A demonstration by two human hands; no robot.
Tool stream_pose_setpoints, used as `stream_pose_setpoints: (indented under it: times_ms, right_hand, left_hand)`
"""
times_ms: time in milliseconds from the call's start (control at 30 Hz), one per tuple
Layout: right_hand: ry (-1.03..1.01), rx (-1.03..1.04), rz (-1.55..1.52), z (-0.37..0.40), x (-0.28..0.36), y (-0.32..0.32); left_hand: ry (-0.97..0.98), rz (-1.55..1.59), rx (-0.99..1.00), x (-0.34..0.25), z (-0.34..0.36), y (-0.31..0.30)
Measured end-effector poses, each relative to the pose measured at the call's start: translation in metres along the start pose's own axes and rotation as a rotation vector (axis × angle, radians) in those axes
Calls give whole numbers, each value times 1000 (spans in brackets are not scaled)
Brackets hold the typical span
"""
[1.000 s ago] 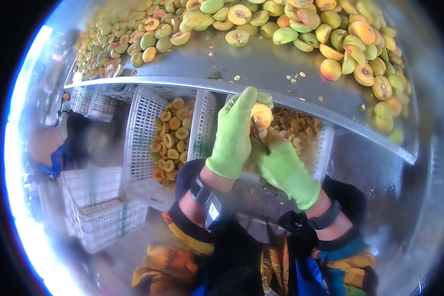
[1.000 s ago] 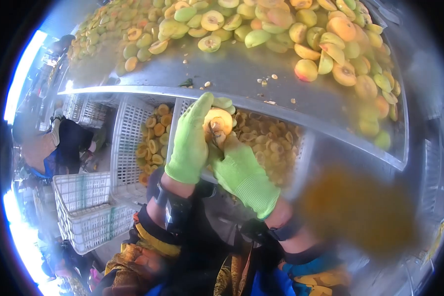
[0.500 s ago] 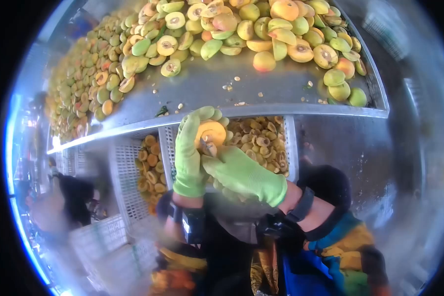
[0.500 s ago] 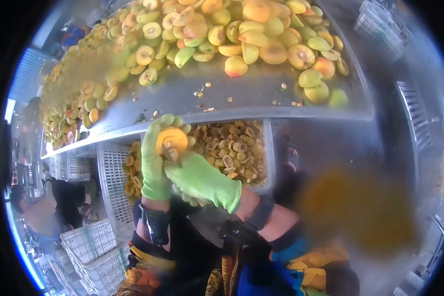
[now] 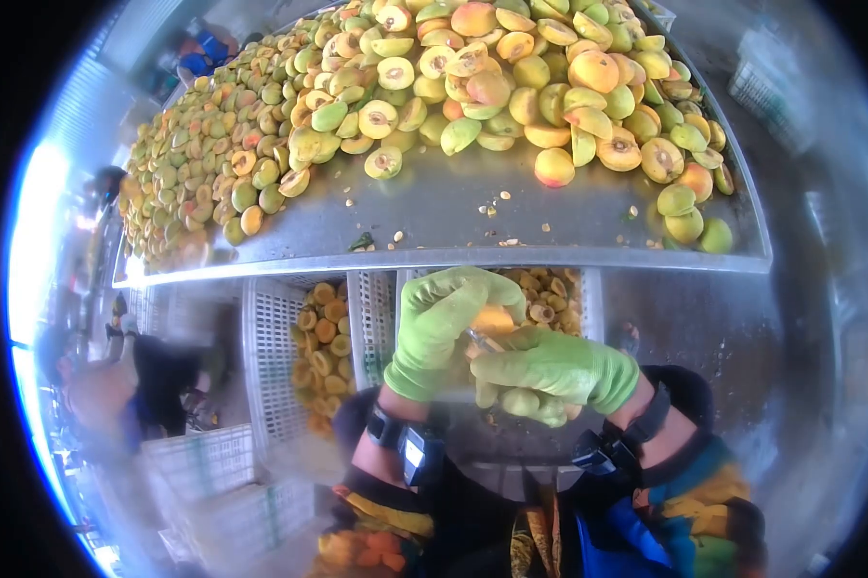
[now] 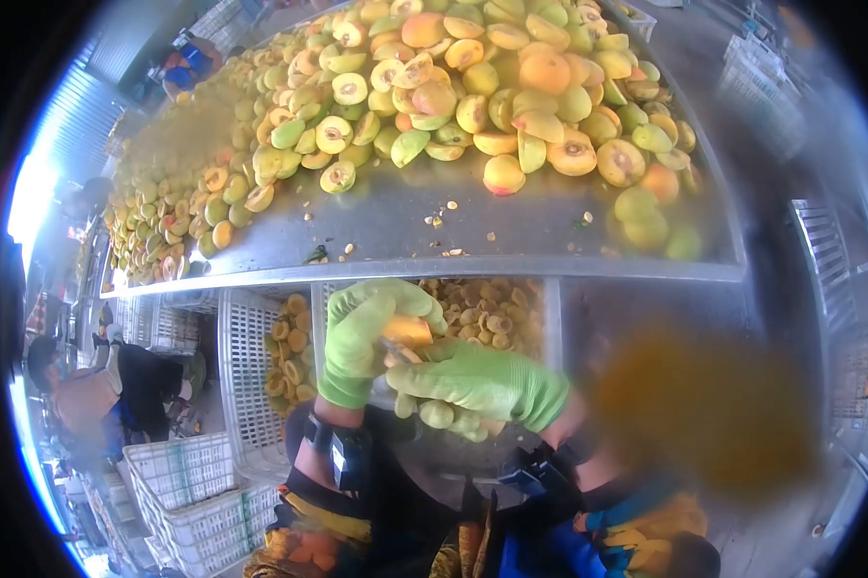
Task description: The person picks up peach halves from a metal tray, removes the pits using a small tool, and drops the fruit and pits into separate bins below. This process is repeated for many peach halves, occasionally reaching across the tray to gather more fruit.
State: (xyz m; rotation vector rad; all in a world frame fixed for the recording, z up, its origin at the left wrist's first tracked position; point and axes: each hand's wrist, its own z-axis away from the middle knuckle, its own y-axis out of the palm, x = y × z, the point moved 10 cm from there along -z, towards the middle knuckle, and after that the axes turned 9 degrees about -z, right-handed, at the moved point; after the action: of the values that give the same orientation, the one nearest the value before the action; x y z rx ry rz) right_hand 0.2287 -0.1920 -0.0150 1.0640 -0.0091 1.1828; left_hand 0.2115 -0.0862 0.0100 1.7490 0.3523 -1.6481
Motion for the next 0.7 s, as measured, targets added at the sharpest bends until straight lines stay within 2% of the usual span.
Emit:
stream_pose_setpoints:
  times_ms: [67, 100, 167, 200, 267, 300, 333, 367, 400, 433, 467, 500, 533, 567, 600, 633, 667, 700]
  right_hand:
    - [23, -35, 43, 4, 0, -3]
    - [3, -57, 169, 6, 2, -6]
    - [-30, -76, 301, 10, 2, -12]
    - [16, -44, 247, 8, -9, -14]
    - [40, -5, 240, 14, -10, -9]
    - [70, 18, 224, 19, -12, -4]
    - [107, 42, 201, 23, -17, -2]
    - [19, -1, 152, 26, -11, -9]
    - [21, 13, 166, 8, -30, -38]
    - [-540, -67, 539, -16, -7, -80]
    - [-1116, -147, 891, 1, 6, -80]
    - [-1127, -131, 892, 4, -1, -75]
    - [-835, -395, 1253, -9, -13, -84]
    - [-489, -663, 1570, -14, -23, -103]
    - [-494, -663, 1568, -12, -27, -103]
    - [-593, -618, 1490, -8, -28, -100]
    - [-682, -570, 1412, -1, -25, -96]
    - [-572, -771, 1472, 6, -11, -99]
  left_hand:
    - [-33, -89, 100, 1, 1, 4]
    - [-28, -94, 101, -2, 2, 5]
    - [-91, -508, 190, -4, 9, 19]
    - [-83, -520, 190, -7, 14, 20]
    - [-128, -350, -6, -10, 22, -2]
    - [50, -362, -175, -31, 26, -25]
    - [228, -507, -364, -39, 38, -72]
    - [249, -615, -576, -81, 58, -80]
    - [193, -230, -696, -82, 73, -117]
    - [239, -434, -761, -98, 90, -148]
    - [217, -786, -853, -109, 110, -182]
    - [73, -1451, -700, -96, 115, -223]
    - [-103, -2095, -461, -73, 111, -250]
    - [-96, -2107, -463, -78, 103, -247]
    - [-104, -2218, -642, -91, 99, -238]
    - [-118, -2313, -830, -99, 96, -228]
    - [-36, -2172, -798, -101, 69, -219]
    - [43, -2028, -769, -106, 30, -212]
